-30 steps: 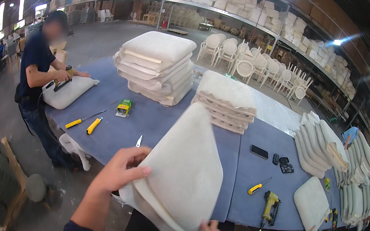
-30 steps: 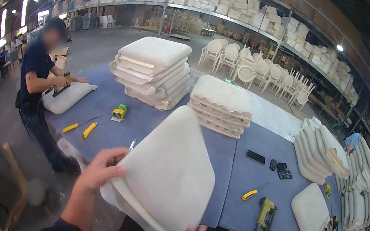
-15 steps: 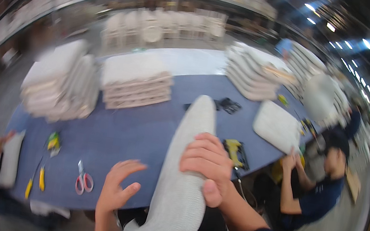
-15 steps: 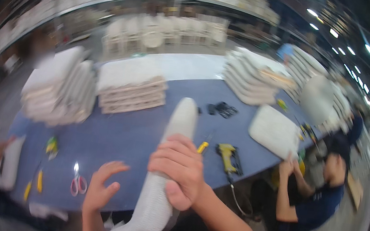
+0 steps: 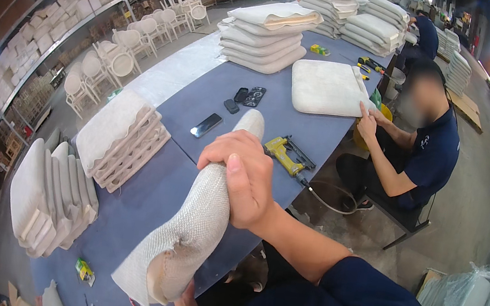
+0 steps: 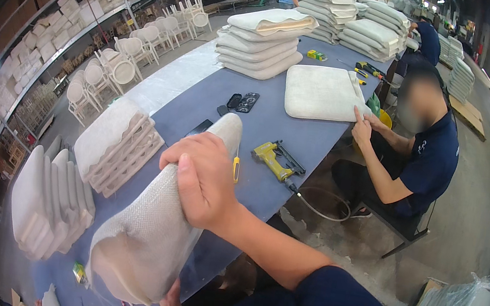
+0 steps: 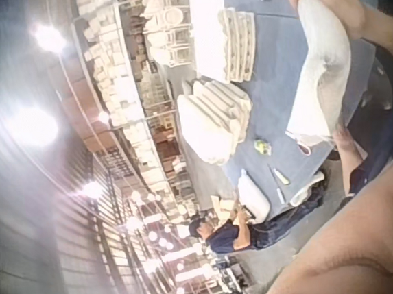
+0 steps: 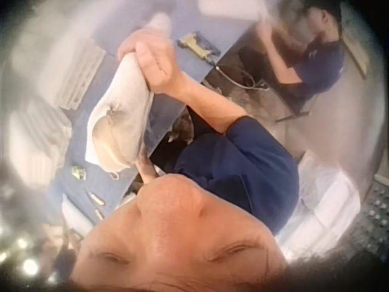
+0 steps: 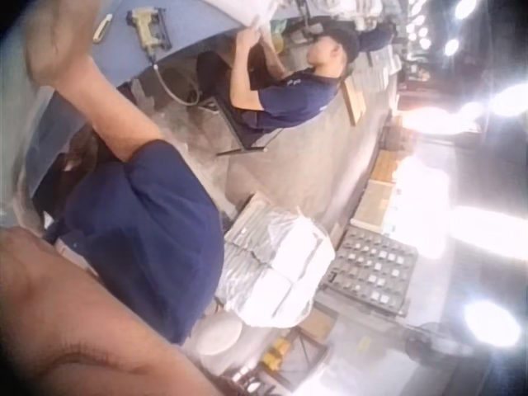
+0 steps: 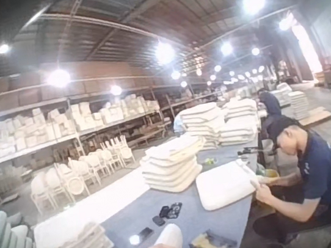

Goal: The person trims excess fabric and threads from a white cushion cover using scissors and a screwdriver. They repeatedly cut along the edges and corners, then place the finished cushion on a stack.

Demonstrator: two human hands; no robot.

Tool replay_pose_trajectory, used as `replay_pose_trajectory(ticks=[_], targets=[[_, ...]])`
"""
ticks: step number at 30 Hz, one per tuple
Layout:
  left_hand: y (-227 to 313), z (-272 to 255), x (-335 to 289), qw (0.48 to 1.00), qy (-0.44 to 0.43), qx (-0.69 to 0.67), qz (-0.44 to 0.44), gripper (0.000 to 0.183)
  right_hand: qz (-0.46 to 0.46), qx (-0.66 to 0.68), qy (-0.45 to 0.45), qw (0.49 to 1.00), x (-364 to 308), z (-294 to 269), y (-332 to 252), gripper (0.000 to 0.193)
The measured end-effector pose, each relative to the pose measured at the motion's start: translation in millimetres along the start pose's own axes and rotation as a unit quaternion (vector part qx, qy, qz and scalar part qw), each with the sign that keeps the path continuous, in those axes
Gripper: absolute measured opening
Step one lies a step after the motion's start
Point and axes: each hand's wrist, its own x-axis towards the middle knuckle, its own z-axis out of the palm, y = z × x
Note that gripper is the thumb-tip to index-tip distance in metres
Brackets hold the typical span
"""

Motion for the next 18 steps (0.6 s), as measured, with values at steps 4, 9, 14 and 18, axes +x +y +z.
replay_pose_trajectory(ticks=[4, 9, 14, 18], targets=[[10, 8, 11, 0.992, 0.015, -0.115, -0.039, 0.078, 0.001, -0.018, 0.034, 0.999, -8, -10, 2, 0.031], [97, 99, 19, 0.971, 0.154, 0.036, 0.182, 0.078, 0.059, -0.007, 0.050, 0.997, -7, -26, 9, 0.045], [177, 158, 9, 0.922, 0.254, 0.142, 0.254, 0.066, 0.172, 0.182, 0.043, 0.967, -4, 8, 38, 0.052], [167, 96, 18, 0.873, 0.343, 0.237, 0.253, 0.067, 0.303, 0.147, -0.101, 0.936, -29, 32, 106, 0.047]])
